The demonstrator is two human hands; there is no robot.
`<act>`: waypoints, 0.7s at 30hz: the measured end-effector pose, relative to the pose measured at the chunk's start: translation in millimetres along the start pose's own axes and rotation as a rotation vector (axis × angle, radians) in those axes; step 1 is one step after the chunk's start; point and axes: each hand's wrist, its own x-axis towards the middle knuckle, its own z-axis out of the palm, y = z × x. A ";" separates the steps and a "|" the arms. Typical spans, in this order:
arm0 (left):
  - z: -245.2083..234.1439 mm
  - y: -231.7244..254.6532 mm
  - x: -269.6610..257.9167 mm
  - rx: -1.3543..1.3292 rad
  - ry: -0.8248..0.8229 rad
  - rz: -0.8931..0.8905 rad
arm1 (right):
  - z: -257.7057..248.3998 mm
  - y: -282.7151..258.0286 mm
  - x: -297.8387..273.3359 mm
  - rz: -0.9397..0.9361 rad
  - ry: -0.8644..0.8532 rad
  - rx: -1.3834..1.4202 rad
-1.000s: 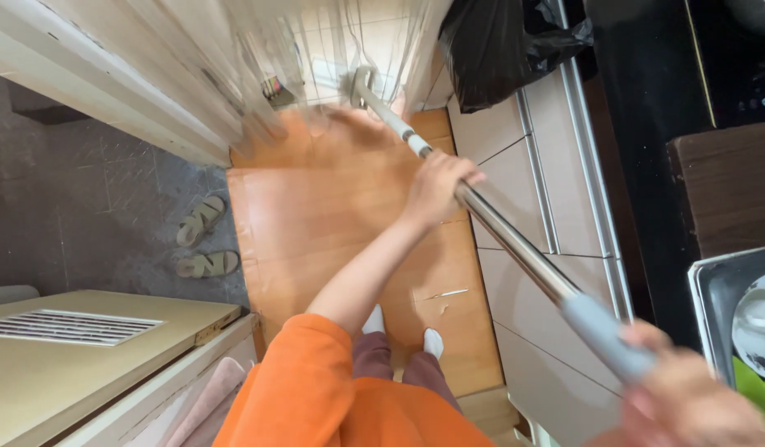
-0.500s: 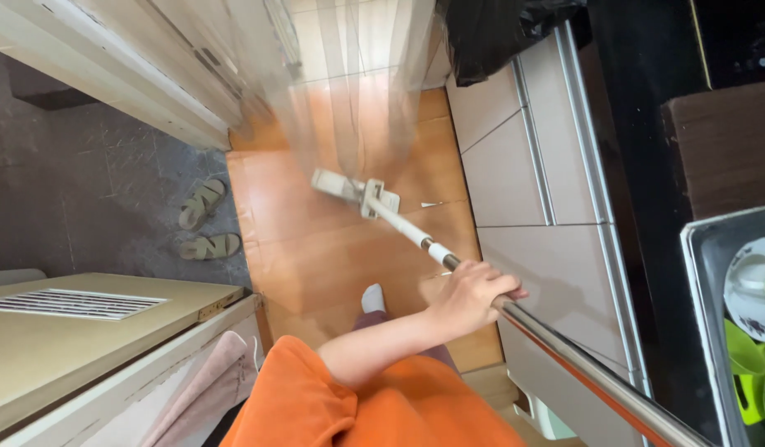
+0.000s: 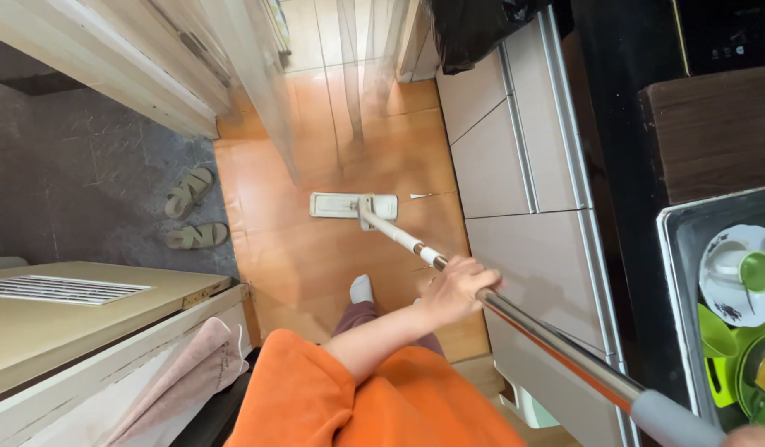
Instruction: Mopping the floors in the bathroom and kitchen and folding a mat.
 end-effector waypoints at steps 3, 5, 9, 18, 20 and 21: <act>-1.1 -26.3 14.0 -0.006 -0.033 0.032 | -32.5 84.7 -26.8 0.103 -0.060 0.013; -5.1 -47.9 21.3 0.011 -0.036 0.063 | -40.9 128.8 -33.2 0.176 -0.106 0.031; -12.2 -111.2 48.2 0.044 -0.023 0.083 | 116.1 30.7 121.3 -0.700 0.806 -0.488; -10.2 -201.7 89.7 0.124 0.052 0.039 | 112.2 -8.5 229.9 -1.166 0.707 -0.266; -12.2 -219.9 90.6 0.144 0.079 0.089 | 111.3 8.1 235.4 -1.107 0.728 -0.273; -14.8 -237.8 87.5 0.144 0.076 0.097 | 116.6 14.7 245.4 -1.114 0.733 -0.275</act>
